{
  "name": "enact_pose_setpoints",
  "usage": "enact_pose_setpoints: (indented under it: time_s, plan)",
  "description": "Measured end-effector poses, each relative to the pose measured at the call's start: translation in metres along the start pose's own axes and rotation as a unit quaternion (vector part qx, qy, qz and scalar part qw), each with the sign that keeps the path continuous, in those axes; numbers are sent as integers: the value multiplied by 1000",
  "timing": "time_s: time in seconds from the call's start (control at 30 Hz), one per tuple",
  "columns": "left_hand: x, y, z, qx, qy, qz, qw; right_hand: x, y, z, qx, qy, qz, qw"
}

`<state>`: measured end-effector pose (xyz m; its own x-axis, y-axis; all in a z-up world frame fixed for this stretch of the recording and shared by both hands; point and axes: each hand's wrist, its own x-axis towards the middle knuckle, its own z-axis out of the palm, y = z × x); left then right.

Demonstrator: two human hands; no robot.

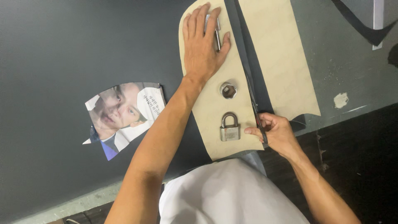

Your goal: The person uses red-handled scissors to cut a dark sheet of material along the edge of a beige paper template. They repeatedly reposition the template and use padlocks and metal rings to hold it in place while cutting. The person trims the material to match the template shape and removes excess pieces.

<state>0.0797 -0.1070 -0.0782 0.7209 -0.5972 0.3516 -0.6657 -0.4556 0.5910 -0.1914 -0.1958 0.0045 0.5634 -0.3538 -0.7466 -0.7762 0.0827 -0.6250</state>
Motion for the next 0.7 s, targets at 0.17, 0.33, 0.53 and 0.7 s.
enact_pose_setpoints:
  time_s: [0.17, 0.33, 0.53, 0.7]
  plan:
    - [1, 0, -6, 9, -9, -7, 1000, 12, -15, 3, -20, -3, 3, 1000]
    - [4, 0, -7, 4, -6, -22, 1000, 19, -22, 5, -19, -9, -29, 999]
    - [7, 2, -5, -18, 1, -41, 999, 19, -28, 4, -13, 0, -20, 1000]
    - [8, 2, -4, -24, 3, -43, 999, 37, -40, 4, -45, 6, 11, 999]
